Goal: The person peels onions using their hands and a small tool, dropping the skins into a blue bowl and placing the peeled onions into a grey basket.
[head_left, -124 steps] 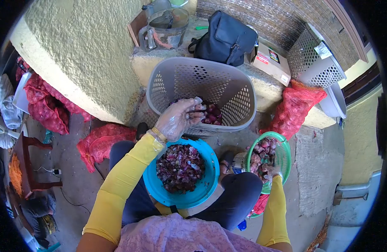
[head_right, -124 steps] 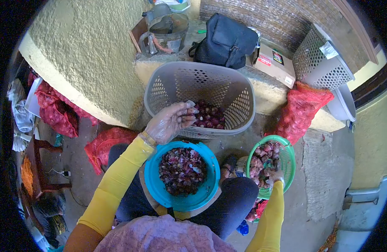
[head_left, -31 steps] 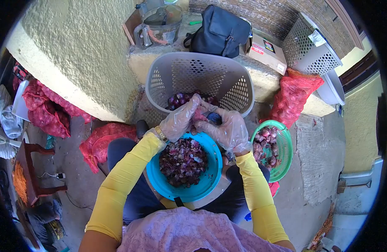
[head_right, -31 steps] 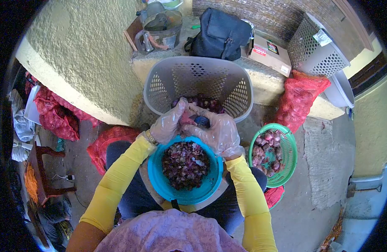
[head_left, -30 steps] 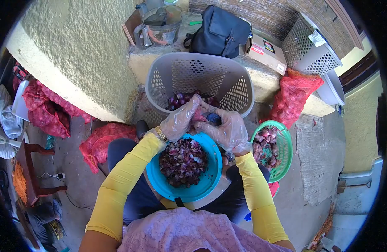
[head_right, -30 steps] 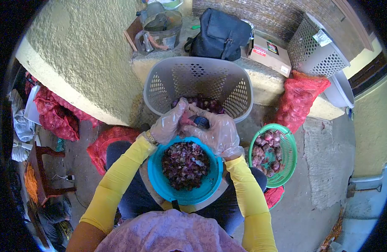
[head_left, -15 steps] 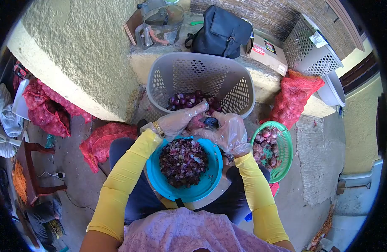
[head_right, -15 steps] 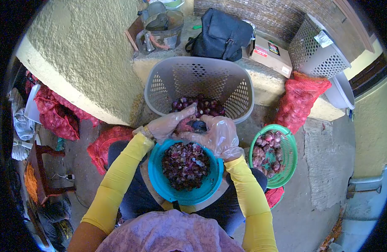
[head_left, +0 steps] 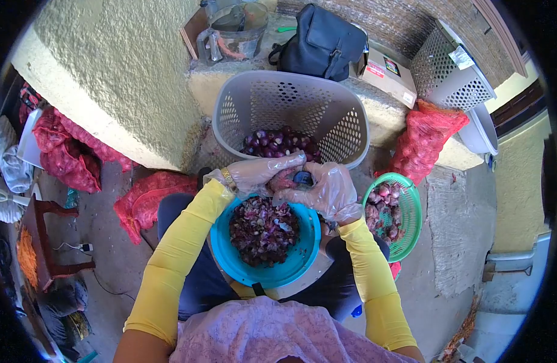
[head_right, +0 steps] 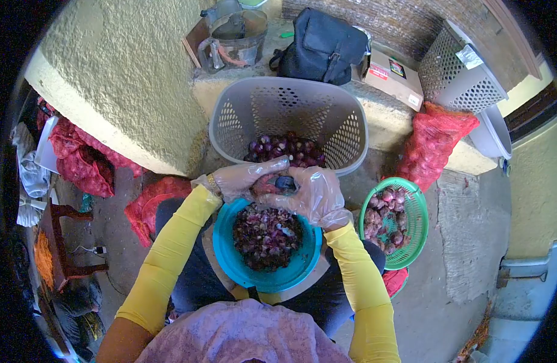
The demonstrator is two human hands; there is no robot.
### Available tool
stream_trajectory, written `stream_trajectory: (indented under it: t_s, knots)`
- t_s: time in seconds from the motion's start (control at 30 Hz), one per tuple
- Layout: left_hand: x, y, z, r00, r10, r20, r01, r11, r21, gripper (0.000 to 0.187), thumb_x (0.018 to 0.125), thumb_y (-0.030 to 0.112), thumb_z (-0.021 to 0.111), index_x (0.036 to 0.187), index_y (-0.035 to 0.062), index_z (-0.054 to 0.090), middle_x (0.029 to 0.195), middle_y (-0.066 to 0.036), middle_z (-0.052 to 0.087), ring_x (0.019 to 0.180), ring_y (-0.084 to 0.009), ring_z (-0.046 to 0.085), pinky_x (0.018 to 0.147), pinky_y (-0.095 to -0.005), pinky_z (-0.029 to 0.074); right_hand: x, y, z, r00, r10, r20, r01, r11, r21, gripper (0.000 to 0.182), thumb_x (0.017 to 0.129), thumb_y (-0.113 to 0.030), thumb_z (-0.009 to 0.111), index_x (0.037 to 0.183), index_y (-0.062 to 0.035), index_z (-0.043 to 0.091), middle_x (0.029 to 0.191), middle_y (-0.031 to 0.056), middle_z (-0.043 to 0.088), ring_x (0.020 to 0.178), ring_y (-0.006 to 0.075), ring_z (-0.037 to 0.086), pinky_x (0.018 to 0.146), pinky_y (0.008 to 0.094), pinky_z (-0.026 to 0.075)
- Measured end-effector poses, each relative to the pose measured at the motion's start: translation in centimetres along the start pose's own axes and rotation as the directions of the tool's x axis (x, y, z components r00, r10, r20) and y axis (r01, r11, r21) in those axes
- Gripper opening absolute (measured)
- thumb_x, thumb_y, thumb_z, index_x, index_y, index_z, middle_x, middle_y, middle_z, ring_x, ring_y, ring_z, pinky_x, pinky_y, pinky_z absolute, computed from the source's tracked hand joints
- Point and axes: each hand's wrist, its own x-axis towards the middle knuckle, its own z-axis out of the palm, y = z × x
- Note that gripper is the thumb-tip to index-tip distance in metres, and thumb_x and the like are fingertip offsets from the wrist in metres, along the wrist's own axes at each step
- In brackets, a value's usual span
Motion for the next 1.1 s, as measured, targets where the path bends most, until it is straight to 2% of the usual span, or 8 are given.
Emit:
stream_trajectory:
  t_s: [0.33,0.53,0.7,0.77,0.8,0.9,0.97,1.1]
  knots:
    - [-0.3,0.1,-0.3,0.997,-0.008,-0.074,0.019,0.990,0.139,0.046,0.102,0.060,0.057,0.128,0.0231,0.066,0.092,0.005,0.065,0.071,-0.0068,0.057,0.060,-0.0249,0.046,0.0,0.0,0.5,0.998,-0.050,-0.027,0.049,0.998,-0.036,0.055,0.071,-0.060,0.086,0.091,-0.0095,0.079,0.073,0.0177,0.072,0.068,0.0354,0.072,0.064,0.0448,0.056]
    - [-0.8,-0.1,0.0,0.997,-0.035,-0.069,0.051,0.972,0.231,0.047,0.103,0.060,0.053,0.122,0.0194,0.067,0.088,0.004,0.068,0.068,-0.0074,0.058,0.058,-0.0244,0.045,0.1,0.8,1.0,0.976,-0.211,-0.063,0.212,0.977,0.010,0.052,0.072,-0.059,0.086,0.092,-0.0110,0.079,0.077,0.0155,0.073,0.069,0.0350,0.072,0.064,0.0441,0.057]
    - [1.0,-1.2,-1.3,0.999,-0.033,-0.023,0.036,0.991,0.127,0.051,0.103,0.060,0.054,0.121,0.0148,0.067,0.091,0.003,0.070,0.069,-0.0074,0.059,0.058,-0.0247,0.045,0.0,1.1,1.2,0.996,-0.087,-0.022,0.087,0.996,0.004,0.051,0.074,-0.059,0.084,0.092,-0.0114,0.080,0.075,0.0180,0.072,0.070,0.0350,0.072,0.065,0.0447,0.056]
    - [2.3,-2.2,-1.9,0.987,0.140,0.075,-0.137,0.989,-0.046,0.050,0.102,0.060,0.054,0.117,0.0142,0.069,0.089,0.004,0.070,0.069,-0.0071,0.058,0.058,-0.0232,0.043,0.1,0.8,1.0,1.000,-0.023,0.008,0.022,0.998,0.056,0.049,0.078,-0.054,0.084,0.096,-0.0080,0.079,0.078,0.0194,0.073,0.072,0.0360,0.073,0.068,0.0437,0.056]
    - [1.8,-1.9,-1.4,0.987,0.139,0.075,-0.136,0.990,-0.046,0.050,0.102,0.060,0.054,0.117,0.0142,0.069,0.089,0.004,0.070,0.069,-0.0071,0.058,0.058,-0.0232,0.043,0.1,0.6,1.0,0.998,0.040,0.042,-0.044,0.994,0.104,0.048,0.081,-0.049,0.083,0.099,-0.0046,0.079,0.081,0.0208,0.073,0.074,0.0369,0.073,0.070,0.0427,0.056]
    - [0.2,-0.7,0.3,0.991,0.133,-0.010,-0.133,0.991,-0.020,0.047,0.104,0.057,0.052,0.112,0.0134,0.069,0.092,0.003,0.070,0.070,-0.0067,0.058,0.058,-0.0222,0.042,0.1,0.7,1.2,0.998,0.042,0.051,-0.050,0.985,0.162,0.044,0.086,-0.045,0.079,0.101,-0.0043,0.079,0.082,0.0219,0.074,0.074,0.0364,0.074,0.070,0.0429,0.056]
    - [-0.2,-0.3,1.5,0.945,0.150,-0.292,-0.157,0.988,0.001,0.044,0.105,0.054,0.050,0.109,0.0137,0.068,0.095,0.001,0.069,0.073,-0.0080,0.058,0.060,-0.0220,0.042,0.1,0.9,1.7,0.997,0.066,0.045,-0.075,0.969,0.235,0.047,0.087,-0.049,0.079,0.101,-0.0036,0.079,0.080,0.0236,0.072,0.074,0.0387,0.072,0.069,0.0443,0.055]
    - [2.0,-2.3,-1.1,0.934,0.335,-0.124,-0.341,0.940,-0.022,0.042,0.106,0.051,0.049,0.109,0.0121,0.065,0.098,-0.002,0.069,0.079,-0.0105,0.061,0.068,-0.0243,0.047,0.0,1.0,3.2,0.984,0.178,0.017,-0.174,0.935,0.309,0.053,0.090,-0.052,0.074,0.100,-0.0002,0.077,0.080,0.0266,0.070,0.076,0.0437,0.071,0.070,0.0475,0.054]
